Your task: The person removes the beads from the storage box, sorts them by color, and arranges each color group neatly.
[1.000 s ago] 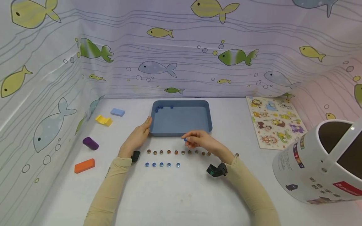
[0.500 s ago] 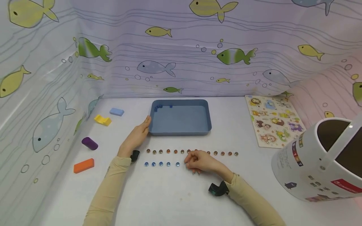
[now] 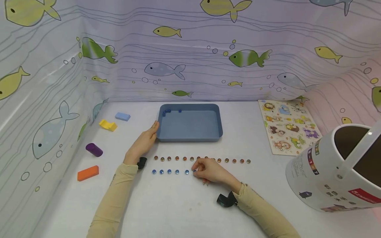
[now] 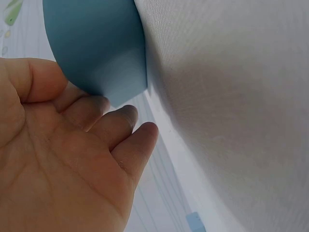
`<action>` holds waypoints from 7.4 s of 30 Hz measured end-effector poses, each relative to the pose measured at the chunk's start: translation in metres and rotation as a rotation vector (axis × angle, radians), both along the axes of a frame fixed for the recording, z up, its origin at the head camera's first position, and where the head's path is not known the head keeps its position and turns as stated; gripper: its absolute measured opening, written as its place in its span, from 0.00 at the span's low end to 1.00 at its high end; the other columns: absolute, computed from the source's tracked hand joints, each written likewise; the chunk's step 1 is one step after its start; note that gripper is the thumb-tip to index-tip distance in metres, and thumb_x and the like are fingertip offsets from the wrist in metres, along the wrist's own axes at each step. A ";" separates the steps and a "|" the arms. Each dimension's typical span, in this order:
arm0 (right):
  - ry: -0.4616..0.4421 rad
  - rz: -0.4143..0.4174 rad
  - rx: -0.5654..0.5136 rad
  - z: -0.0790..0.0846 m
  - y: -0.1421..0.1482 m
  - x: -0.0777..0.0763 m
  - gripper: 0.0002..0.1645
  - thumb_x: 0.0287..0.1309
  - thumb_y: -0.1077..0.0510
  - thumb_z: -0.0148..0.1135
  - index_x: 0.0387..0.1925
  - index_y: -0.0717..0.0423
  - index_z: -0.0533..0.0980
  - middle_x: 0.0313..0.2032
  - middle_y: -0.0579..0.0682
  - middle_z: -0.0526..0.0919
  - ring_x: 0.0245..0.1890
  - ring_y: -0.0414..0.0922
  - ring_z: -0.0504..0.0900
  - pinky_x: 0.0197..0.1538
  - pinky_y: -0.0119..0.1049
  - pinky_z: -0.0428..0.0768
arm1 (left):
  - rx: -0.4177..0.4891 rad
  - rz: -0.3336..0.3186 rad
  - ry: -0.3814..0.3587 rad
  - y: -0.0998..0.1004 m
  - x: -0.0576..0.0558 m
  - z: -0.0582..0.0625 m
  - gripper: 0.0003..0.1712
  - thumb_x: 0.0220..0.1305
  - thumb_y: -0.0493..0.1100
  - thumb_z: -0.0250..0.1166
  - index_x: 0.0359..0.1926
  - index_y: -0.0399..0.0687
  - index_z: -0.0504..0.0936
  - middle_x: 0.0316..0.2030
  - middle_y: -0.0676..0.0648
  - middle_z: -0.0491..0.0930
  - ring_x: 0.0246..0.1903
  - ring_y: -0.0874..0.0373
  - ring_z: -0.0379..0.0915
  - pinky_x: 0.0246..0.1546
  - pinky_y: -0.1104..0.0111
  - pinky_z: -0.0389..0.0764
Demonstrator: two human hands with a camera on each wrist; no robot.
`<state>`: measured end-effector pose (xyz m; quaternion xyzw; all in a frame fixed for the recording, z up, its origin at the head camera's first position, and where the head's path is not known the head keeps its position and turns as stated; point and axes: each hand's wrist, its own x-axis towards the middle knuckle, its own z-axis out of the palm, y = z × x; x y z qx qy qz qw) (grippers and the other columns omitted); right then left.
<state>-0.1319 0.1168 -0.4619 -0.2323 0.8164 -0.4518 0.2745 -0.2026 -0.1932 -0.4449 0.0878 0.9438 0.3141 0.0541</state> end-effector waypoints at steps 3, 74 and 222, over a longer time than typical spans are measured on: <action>-0.015 0.005 -0.007 0.003 0.002 -0.003 0.08 0.63 0.60 0.59 0.43 0.55 0.78 0.21 0.48 0.78 0.13 0.40 0.75 0.15 0.33 0.76 | -0.002 0.001 0.000 0.000 -0.001 -0.001 0.30 0.76 0.41 0.39 0.75 0.41 0.47 0.76 0.43 0.44 0.75 0.47 0.44 0.76 0.55 0.51; -0.185 -0.467 -0.030 0.015 -0.101 -0.215 0.14 0.66 0.60 0.55 0.43 0.69 0.79 0.17 0.45 0.80 0.14 0.35 0.77 0.19 0.23 0.76 | -0.012 0.023 0.018 -0.001 0.001 -0.001 0.30 0.75 0.40 0.42 0.75 0.43 0.51 0.76 0.44 0.48 0.75 0.49 0.47 0.76 0.57 0.53; -0.211 -0.083 -0.237 0.063 -0.069 -0.186 0.25 0.71 0.56 0.51 0.66 0.58 0.67 0.51 0.61 0.80 0.48 0.56 0.80 0.54 0.48 0.80 | 0.003 0.022 0.006 0.001 0.002 -0.002 0.30 0.76 0.41 0.39 0.75 0.42 0.48 0.76 0.43 0.45 0.76 0.48 0.44 0.76 0.55 0.51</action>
